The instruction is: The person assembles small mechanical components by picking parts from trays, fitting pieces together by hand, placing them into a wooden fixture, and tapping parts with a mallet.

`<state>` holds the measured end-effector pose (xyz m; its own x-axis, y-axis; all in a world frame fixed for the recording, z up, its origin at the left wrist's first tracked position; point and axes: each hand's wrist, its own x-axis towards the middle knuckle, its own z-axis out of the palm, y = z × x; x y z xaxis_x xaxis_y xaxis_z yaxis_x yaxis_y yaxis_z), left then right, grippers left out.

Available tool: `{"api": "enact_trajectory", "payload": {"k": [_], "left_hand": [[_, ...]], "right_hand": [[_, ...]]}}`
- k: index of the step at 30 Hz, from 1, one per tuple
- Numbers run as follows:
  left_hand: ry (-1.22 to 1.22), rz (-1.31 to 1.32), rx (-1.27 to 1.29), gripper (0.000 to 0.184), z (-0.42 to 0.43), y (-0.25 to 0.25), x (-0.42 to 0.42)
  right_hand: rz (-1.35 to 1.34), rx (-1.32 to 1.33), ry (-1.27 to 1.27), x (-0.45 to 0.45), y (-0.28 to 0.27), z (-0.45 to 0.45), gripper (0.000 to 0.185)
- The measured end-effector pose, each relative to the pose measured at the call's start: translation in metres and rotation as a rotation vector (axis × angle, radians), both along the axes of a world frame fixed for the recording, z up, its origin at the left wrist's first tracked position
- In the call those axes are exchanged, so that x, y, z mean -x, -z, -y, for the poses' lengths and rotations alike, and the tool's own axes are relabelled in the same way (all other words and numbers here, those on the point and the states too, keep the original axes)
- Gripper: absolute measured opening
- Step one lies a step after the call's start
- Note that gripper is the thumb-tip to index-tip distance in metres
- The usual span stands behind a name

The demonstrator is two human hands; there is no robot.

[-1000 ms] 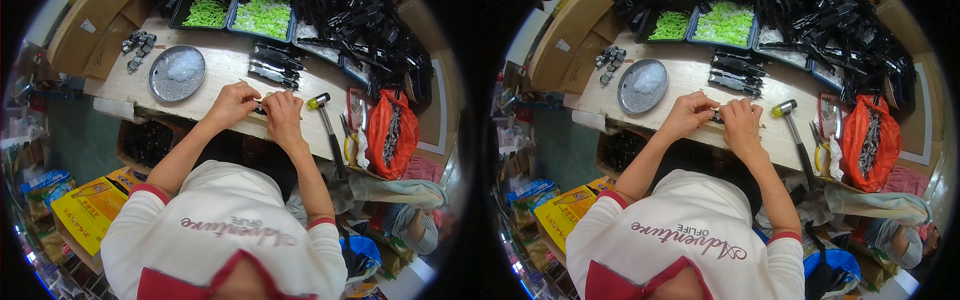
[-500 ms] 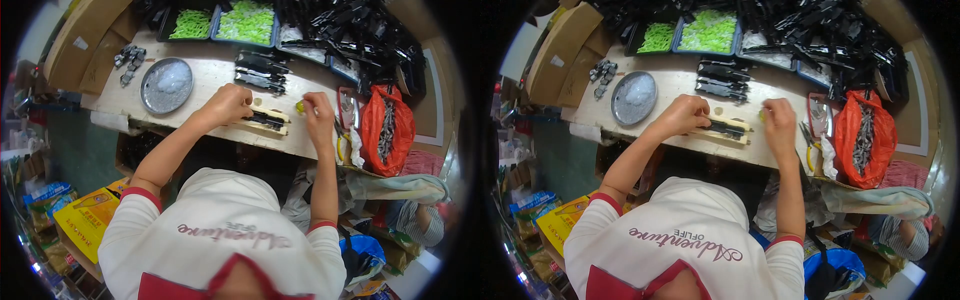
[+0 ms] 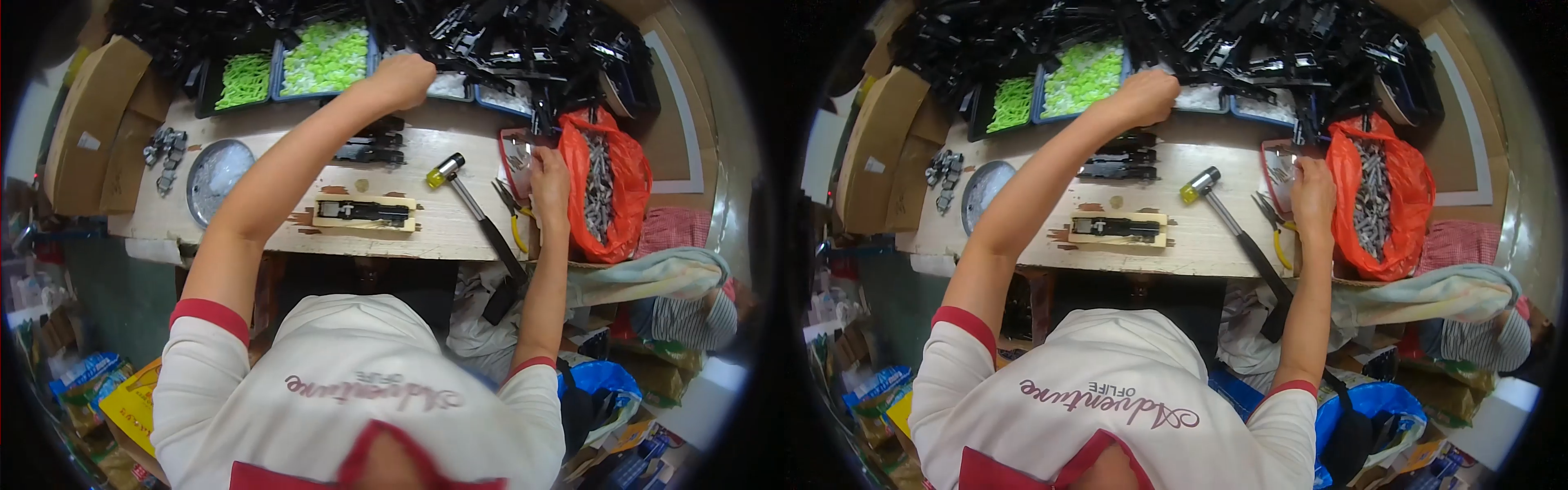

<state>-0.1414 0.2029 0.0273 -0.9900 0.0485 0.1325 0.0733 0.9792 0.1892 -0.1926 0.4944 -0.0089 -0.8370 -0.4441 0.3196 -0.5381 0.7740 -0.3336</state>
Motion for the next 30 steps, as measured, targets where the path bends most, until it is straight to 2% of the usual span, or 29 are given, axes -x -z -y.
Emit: {"api": "enact_trajectory", "payload": {"k": [7, 9, 12, 15, 18, 20, 27, 30], "left_hand": [[0.087, 0.124, -0.014, 0.012, 0.011, -0.011, -0.004], [0.077, 0.165, -0.017, 0.013, 0.008, -0.014, -0.008], [0.087, 0.116, -0.047, 0.015, 0.01, -0.013, -0.011], [0.124, 0.182, -0.072, 0.019, 0.016, -0.013, -0.008], [0.166, 0.151, -0.124, 0.014, 0.021, -0.008, -0.005], [0.121, 0.261, -0.141, 0.022, 0.023, -0.006, -0.001], [0.093, 0.245, -0.193, 0.021, 0.024, -0.004, -0.002], [0.093, 0.159, -0.059, 0.02, 0.02, -0.003, -0.003]], "right_hand": [[-0.108, -0.126, -0.042, 0.014, 0.009, 0.019, 0.012], [-0.171, -0.304, -0.027, 0.017, 0.015, 0.025, 0.015], [-0.135, -0.358, -0.018, 0.024, 0.021, 0.027, 0.015], [-0.083, -0.408, -0.009, 0.02, 0.016, 0.028, 0.014], [-0.074, -0.309, -0.03, 0.017, 0.012, 0.022, 0.013], [-0.066, -0.268, -0.048, 0.02, 0.014, 0.014, 0.012], [-0.048, -0.054, -0.06, 0.011, 0.01, 0.006, 0.013], [-0.029, -0.004, -0.059, 0.006, 0.005, 0.006, 0.011]]}}
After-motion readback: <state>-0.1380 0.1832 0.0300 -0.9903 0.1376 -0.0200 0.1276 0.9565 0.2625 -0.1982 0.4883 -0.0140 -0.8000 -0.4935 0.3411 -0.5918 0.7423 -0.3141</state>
